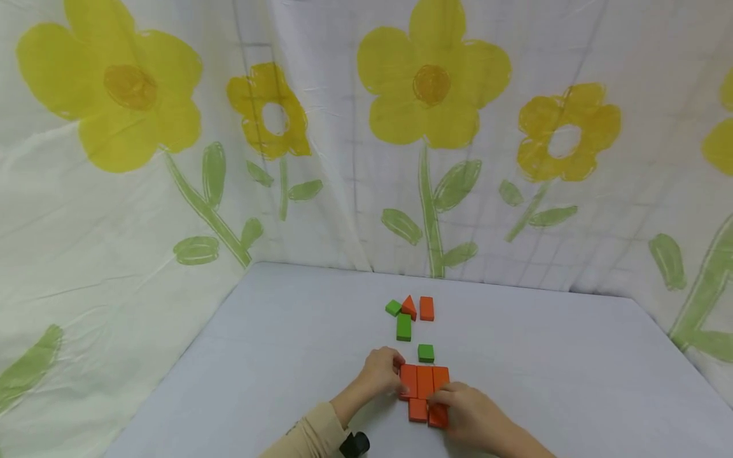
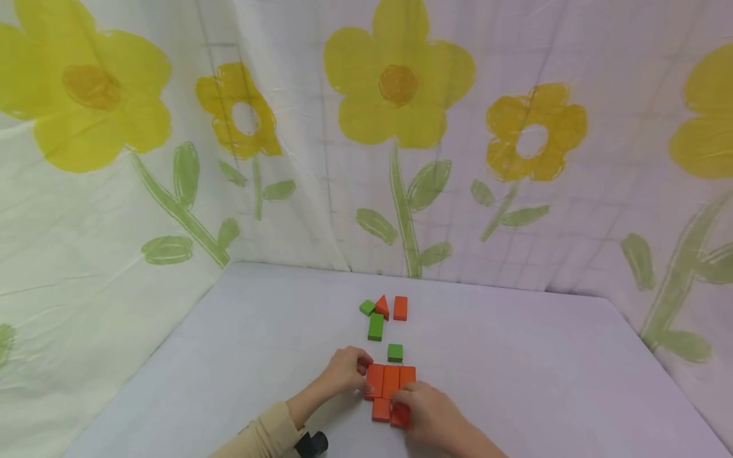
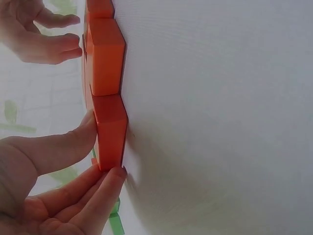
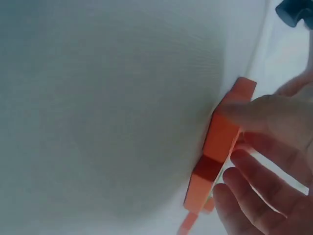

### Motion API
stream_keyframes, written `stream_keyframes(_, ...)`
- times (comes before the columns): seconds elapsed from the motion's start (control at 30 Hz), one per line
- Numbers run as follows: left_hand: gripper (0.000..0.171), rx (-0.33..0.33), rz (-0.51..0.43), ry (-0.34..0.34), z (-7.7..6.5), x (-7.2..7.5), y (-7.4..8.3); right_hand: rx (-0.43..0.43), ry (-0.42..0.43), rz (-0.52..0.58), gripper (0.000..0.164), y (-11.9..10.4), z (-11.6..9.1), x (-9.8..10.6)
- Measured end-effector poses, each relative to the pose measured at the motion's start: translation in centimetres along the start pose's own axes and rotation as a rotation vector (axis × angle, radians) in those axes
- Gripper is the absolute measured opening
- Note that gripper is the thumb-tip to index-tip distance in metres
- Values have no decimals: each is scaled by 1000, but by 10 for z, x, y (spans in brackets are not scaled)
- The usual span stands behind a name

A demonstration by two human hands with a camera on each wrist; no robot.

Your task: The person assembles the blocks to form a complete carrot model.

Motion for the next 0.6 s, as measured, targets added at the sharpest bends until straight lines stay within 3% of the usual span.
stream_keyframes(0.17, 39, 1, -3, 8, 0, 0, -1, -30, 9, 35, 25, 4, -2, 2)
stream_keyframes(0.37, 39, 0, 7, 14, 1, -1, -2, 16, 25, 79, 18, 2, -1, 2)
stream_keyframes(0.6, 38, -5, 11, 12, 1, -2, -1, 64, 72, 52, 17, -1, 1, 4)
Point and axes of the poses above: each hand's wrist, its own z-axis towards the middle knuckle, its own x-axis out of the back of the hand, y = z × x, the point moved 8 cm from there along z, towards the middle knuckle, and after that the axes turned 15 degrees about y, right-handed, at the moved point
